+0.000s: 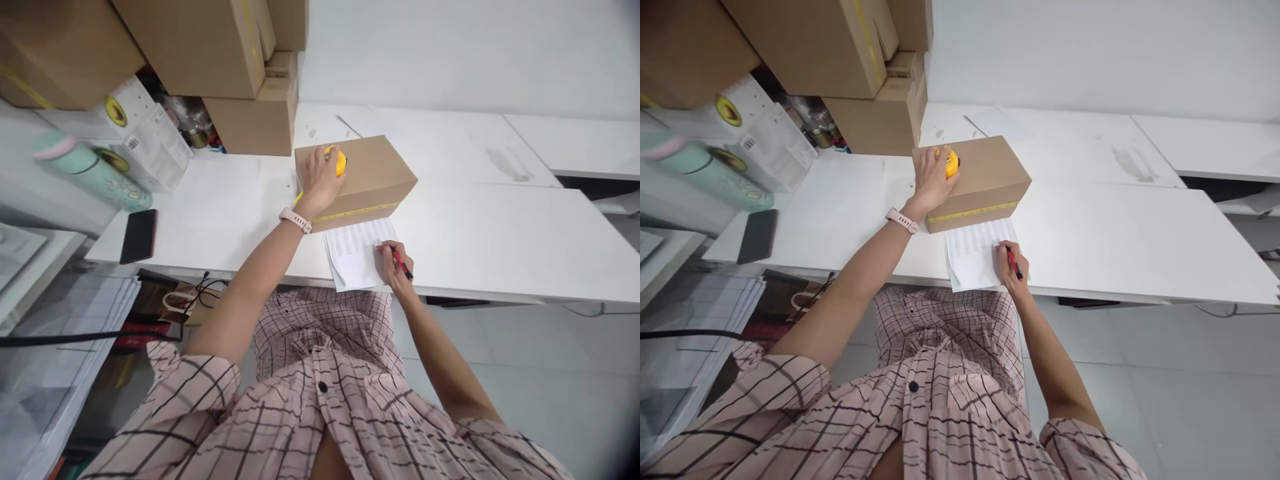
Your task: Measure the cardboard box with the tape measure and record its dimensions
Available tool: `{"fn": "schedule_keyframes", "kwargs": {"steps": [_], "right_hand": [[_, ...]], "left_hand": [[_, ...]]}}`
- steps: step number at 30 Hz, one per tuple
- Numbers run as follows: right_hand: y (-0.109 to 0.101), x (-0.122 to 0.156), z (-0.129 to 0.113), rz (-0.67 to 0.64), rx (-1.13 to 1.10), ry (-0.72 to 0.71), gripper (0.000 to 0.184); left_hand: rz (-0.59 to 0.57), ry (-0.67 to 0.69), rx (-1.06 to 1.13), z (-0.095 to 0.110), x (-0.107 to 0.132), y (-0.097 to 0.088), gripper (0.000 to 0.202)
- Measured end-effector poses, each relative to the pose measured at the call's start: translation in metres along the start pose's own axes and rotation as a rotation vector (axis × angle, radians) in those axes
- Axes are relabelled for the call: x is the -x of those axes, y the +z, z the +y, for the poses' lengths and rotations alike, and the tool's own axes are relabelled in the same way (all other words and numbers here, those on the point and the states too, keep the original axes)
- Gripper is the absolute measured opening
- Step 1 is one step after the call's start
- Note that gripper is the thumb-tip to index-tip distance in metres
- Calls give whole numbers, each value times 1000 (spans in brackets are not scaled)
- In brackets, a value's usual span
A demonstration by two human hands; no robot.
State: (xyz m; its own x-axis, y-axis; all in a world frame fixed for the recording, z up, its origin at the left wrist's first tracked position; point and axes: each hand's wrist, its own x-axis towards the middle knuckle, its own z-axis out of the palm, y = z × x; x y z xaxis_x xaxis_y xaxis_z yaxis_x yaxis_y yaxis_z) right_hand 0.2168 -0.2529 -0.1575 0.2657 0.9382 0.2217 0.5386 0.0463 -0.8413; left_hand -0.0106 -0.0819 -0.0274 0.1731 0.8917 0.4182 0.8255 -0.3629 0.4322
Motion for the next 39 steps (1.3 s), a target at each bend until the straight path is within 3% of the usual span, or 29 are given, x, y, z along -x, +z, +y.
{"fn": "schedule_keyframes", "kwargs": {"steps": [8,12,17,21,24,26,28,30,32,35,39], "right_hand": [[5,-2,7,55,-102,-86,37],[5,-2,9,44,-174,-90,34],[2,-3,7,31,-93,-38,29],[-1,-4,4,2,-93,-20,29],[-3,-4,5,-23,-129,-29,31],[-5,-3,5,-42,-152,-13,33],[-6,-3,6,-60,-181,4,35],[-6,-3,7,-67,-213,12,36],[-5,-4,9,-61,-244,14,36],[-6,-3,6,-38,-321,40,35],[-9,2,-13,-13,-411,80,47]], "left_hand": [[-115,-75,-77,19,7,-18,51],[-112,-74,-80,16,7,-13,51],[-7,17,71,-8,-5,6,51],[83,92,191,-5,-1,-1,50],[115,112,154,19,47,-8,50],[146,148,107,37,103,0,45],[87,218,91,47,165,17,36],[-13,288,87,46,219,36,33],[-89,302,70,34,254,49,31],[-155,298,34,11,269,53,29],[-192,301,17,-3,255,49,26]]}}
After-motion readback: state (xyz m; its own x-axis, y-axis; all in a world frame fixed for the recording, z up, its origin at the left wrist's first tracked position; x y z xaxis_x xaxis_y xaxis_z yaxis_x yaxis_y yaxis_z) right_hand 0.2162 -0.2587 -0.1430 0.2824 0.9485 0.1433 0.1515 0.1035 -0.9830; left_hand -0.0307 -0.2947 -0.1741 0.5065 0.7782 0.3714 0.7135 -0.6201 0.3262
